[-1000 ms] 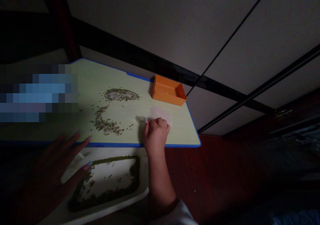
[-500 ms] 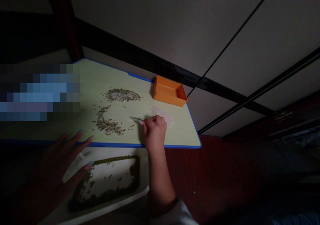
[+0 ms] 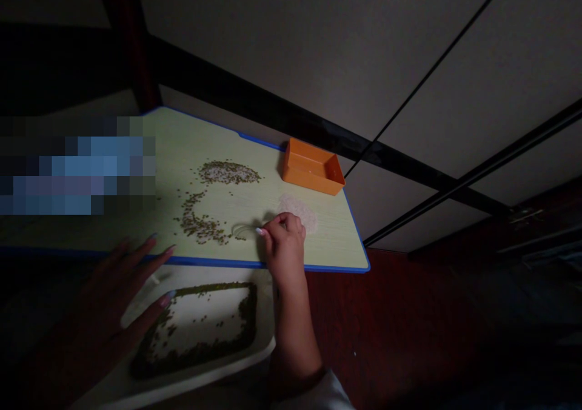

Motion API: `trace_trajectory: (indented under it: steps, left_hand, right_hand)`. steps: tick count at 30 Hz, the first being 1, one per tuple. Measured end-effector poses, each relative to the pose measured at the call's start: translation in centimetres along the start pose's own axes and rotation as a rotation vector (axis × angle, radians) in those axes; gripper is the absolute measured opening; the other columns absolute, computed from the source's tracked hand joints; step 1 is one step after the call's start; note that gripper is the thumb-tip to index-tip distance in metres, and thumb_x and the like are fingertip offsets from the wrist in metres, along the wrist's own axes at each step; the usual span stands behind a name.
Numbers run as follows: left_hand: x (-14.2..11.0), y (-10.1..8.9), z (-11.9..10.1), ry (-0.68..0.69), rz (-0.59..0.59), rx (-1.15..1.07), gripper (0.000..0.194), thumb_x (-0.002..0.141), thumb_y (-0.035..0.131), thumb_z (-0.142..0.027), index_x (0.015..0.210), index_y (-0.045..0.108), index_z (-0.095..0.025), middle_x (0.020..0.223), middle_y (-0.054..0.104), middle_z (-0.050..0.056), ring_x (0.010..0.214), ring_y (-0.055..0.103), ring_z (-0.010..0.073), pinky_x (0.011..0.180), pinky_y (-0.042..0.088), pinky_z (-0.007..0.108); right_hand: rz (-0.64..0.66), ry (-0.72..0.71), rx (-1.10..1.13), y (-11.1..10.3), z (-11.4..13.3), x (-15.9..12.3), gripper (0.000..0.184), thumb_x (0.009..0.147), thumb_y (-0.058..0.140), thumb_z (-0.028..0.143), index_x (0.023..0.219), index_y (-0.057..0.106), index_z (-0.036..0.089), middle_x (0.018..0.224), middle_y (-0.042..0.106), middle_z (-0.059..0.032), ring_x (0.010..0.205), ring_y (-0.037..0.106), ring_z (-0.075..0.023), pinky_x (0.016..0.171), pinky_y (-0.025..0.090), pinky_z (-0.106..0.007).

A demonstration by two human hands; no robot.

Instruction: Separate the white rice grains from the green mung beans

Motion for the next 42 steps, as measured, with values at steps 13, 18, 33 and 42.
trace_trajectory:
  steps: [13,18,33,42]
  left_hand:
    - [0.2,-0.2,-0.4,-0.016,0.001,0.032,0.059,0.093,0.041,-0.043,0.151,0.034,-0.034,0.161,0.039,0.010,0.156,0.022,0.0336,0.117,0.036,0.067]
    - [0.2,-0.4,-0.5,-0.013,0.003,0.033,0.059,0.092,0.041,-0.044,0.150,0.037,-0.031,0.160,0.040,0.013,0.155,0.023,0.0346,0.117,0.035,0.067]
    - [0.2,-0.2,-0.4,0.007,-0.004,0.047,0.059,0.093,0.042,-0.042,0.151,0.033,-0.032,0.160,0.041,0.013,0.155,0.023,0.0351,0.114,0.038,0.068]
    - [0.1,-0.1,-0.2,-0.018,0.005,0.028,0.061,0.092,0.041,-0.043,0.152,0.031,-0.037,0.162,0.039,0.009,0.156,0.021,0.0331,0.117,0.035,0.067]
  right_hand:
    - [0.013,-0.031,0.041,-0.3,0.0,-0.8,0.017,0.095,0.057,0.021,0.082,0.067,0.021,0.104,0.059,-0.0074,0.105,0.053,-0.0235,0.093,0.041,-0.041]
    - [0.064,-0.061,0.038,-0.4,0.2,-1.0,0.015,0.094,0.057,0.020,0.084,0.069,0.022,0.111,0.060,-0.0079,0.110,0.053,-0.0243,0.096,0.040,-0.042]
    - [0.116,-0.094,0.167,-0.9,1.0,-1.3,0.022,0.096,0.051,0.023,0.078,0.063,0.021,0.107,0.061,-0.0082,0.109,0.054,-0.0232,0.096,0.042,-0.042]
    - [0.079,-0.115,0.136,-0.9,1.6,-1.4,0.021,0.096,0.055,0.024,0.079,0.065,0.021,0.103,0.061,-0.0070,0.106,0.054,-0.0215,0.095,0.041,-0.040]
Point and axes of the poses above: each hand's wrist, its own x-axis towards the middle knuckle, its own y-axis out of the palm, z = x × y, the point moved 1 cm from there along x, towards the middle knuckle
